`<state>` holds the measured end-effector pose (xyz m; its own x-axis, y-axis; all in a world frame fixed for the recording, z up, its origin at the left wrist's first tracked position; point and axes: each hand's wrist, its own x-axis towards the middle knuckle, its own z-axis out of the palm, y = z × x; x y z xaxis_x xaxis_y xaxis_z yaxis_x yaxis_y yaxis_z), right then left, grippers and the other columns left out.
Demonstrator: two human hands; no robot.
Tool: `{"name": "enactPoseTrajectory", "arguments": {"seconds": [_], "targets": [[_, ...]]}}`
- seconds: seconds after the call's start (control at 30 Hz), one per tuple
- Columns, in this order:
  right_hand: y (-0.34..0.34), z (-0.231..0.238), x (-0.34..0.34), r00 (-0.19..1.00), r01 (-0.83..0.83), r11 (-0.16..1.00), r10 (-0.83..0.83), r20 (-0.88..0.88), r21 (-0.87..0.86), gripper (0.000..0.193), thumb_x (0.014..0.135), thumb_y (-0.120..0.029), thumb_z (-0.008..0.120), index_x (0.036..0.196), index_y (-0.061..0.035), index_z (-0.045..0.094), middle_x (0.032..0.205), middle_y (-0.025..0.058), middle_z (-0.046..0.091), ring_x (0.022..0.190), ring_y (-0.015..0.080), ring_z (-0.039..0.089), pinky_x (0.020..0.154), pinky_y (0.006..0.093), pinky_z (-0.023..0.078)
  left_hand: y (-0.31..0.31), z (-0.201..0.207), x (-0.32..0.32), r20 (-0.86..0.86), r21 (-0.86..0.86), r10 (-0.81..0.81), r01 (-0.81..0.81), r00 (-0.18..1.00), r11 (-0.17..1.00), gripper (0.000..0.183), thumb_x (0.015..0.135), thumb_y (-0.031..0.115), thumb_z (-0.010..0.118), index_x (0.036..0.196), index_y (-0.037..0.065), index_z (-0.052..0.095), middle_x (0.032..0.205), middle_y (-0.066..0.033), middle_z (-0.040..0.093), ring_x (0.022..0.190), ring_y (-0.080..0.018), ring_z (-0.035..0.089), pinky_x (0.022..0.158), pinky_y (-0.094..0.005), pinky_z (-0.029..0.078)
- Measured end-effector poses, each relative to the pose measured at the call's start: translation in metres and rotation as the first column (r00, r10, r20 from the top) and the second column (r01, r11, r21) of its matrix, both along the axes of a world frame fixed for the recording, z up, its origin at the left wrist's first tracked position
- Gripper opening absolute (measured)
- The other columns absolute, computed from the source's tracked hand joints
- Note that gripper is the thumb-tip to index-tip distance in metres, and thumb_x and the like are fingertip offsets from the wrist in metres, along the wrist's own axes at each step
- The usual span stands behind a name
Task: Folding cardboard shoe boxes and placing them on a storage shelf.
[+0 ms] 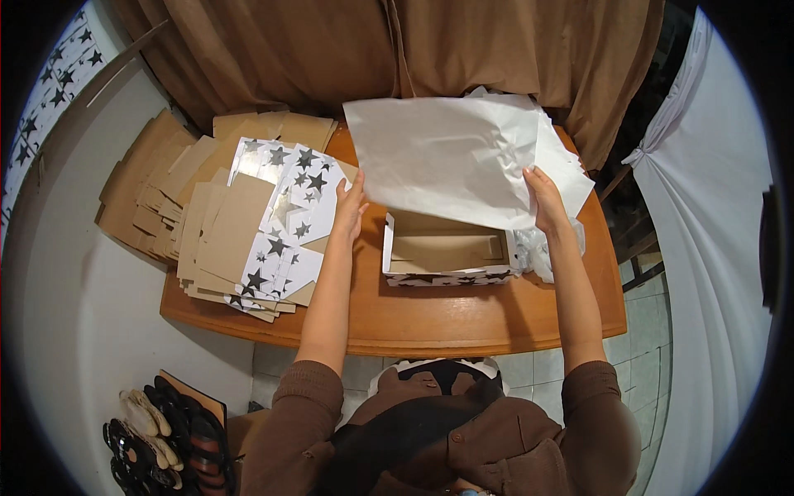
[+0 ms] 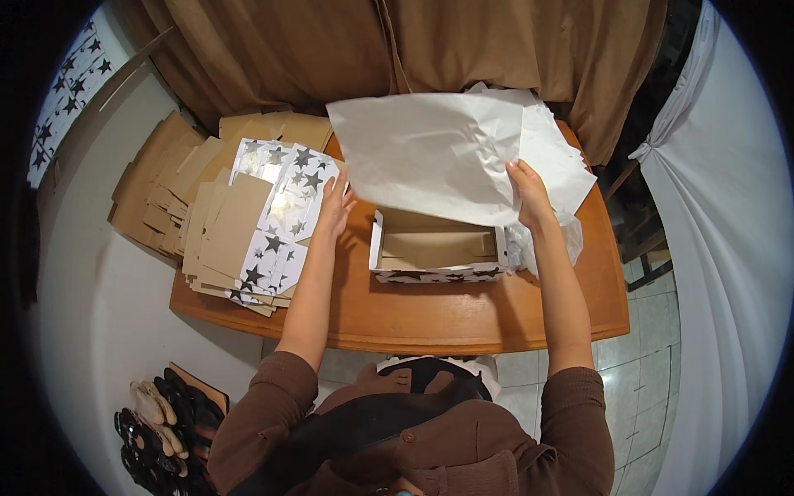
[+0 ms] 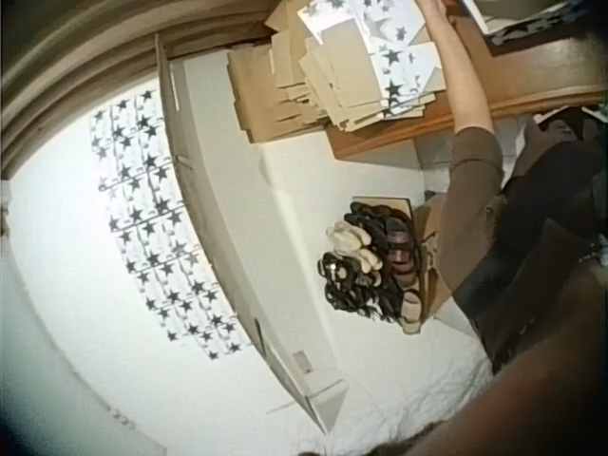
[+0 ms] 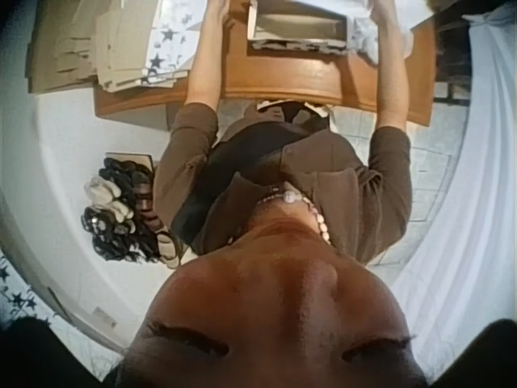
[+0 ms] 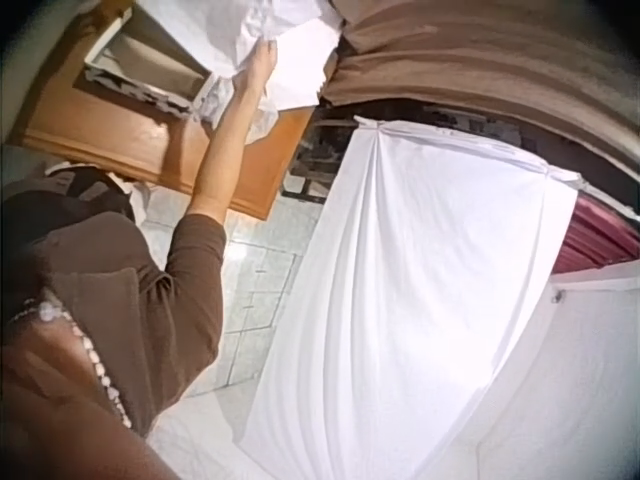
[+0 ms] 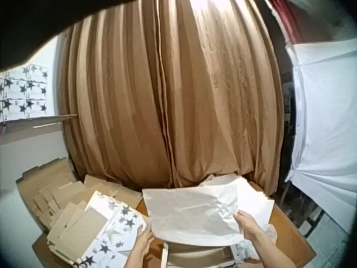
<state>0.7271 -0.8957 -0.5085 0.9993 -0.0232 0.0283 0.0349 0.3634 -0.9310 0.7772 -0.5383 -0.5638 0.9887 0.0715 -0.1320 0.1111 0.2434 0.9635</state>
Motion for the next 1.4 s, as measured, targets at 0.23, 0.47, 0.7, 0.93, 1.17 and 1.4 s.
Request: {"name": "enactPoseTrajectory", "arguments": {"seconds": [0.23,0.47,0.7,0.93,1.17,1.4], "targets": [[-0.021,-0.068,-0.014,0.976,0.114,0.871,-0.187,-0.108,-0.478,0.025,0.091,-0.022,0.052,0.102,-0.0002,0.059,0.091,0.0,0.061,0.081,0.0072,0.054,0.073,0.0221,0.042,0.018,-0.048,-0.021,-0.048,0.295,-0.082,0.093,0.995,0.951,0.031,0.081,0.019,0.067,0.1,-0.004,0.058,0.088,-0.0097,0.063,0.08,-0.0148,0.059,0.071,-0.0265,0.047],[-0.021,-0.086,-0.038,0.964,0.162,0.47,-0.265,0.037,-0.868,0.028,0.086,-0.021,0.058,0.103,0.001,0.059,0.085,0.0095,0.061,0.083,0.0209,0.057,0.077,0.0293,0.043,0.006,-0.046,-0.036,0.101,0.783,-0.153,0.017,0.983,0.622,0.033,0.083,0.023,0.061,0.104,-0.003,0.06,0.092,-0.0169,0.066,0.087,-0.0274,0.062,0.078,-0.0352,0.046],[0.027,-0.077,-0.04,0.849,0.504,0.031,0.167,0.502,-0.863,0.052,0.082,-0.024,0.061,0.129,-0.0067,0.045,0.132,0.0155,0.042,0.123,0.0397,0.035,0.102,0.0493,0.03,-0.017,-0.034,-0.042,0.258,0.766,-0.046,-0.175,0.965,0.619,0.032,0.084,0.022,0.06,0.092,-0.008,0.055,0.093,-0.0257,0.061,0.088,-0.0402,0.058,0.077,-0.0418,0.045],[0.062,-0.089,-0.02,0.751,0.37,-0.06,0.607,0.26,-0.927,0.058,0.087,-0.039,0.052,0.134,-0.0072,0.039,0.142,0.0118,0.034,0.135,0.0314,0.023,0.108,0.0494,0.022,-0.038,-0.04,-0.065,0.363,0.923,-0.118,-0.339,0.924,0.183,0.054,0.083,0.03,0.061,0.127,0.004,0.042,0.135,-0.0218,0.037,0.123,-0.0357,0.038,0.099,-0.0428,0.033],[0.05,-0.116,-0.004,0.682,0.274,-0.116,0.723,0.109,-0.955,0.068,0.09,-0.052,0.039,0.134,-0.0014,0.037,0.145,0.014,0.03,0.137,0.0294,0.021,0.111,0.0472,0.017,-0.079,-0.05,-0.062,0.161,0.977,-0.844,-0.206,0.511,0.062,0.072,0.081,0.044,0.06,0.139,0.011,0.033,0.149,-0.0122,0.019,0.137,-0.033,0.019,0.11,-0.0456,0.019],[0.045,-0.136,0.013,0.638,0.262,-0.397,0.755,-0.151,-0.88,0.076,0.088,-0.062,0.032,0.136,-0.0036,0.036,0.144,0.0168,0.03,0.137,0.0279,0.021,0.111,0.0467,0.016,-0.092,-0.054,-0.032,-0.11,0.934,-0.894,-0.264,0.433,-0.243,0.098,0.067,0.051,0.069,0.142,0.007,0.024,0.151,-0.0098,0.016,0.139,-0.0254,0.015,0.113,-0.0412,0.015]]}}
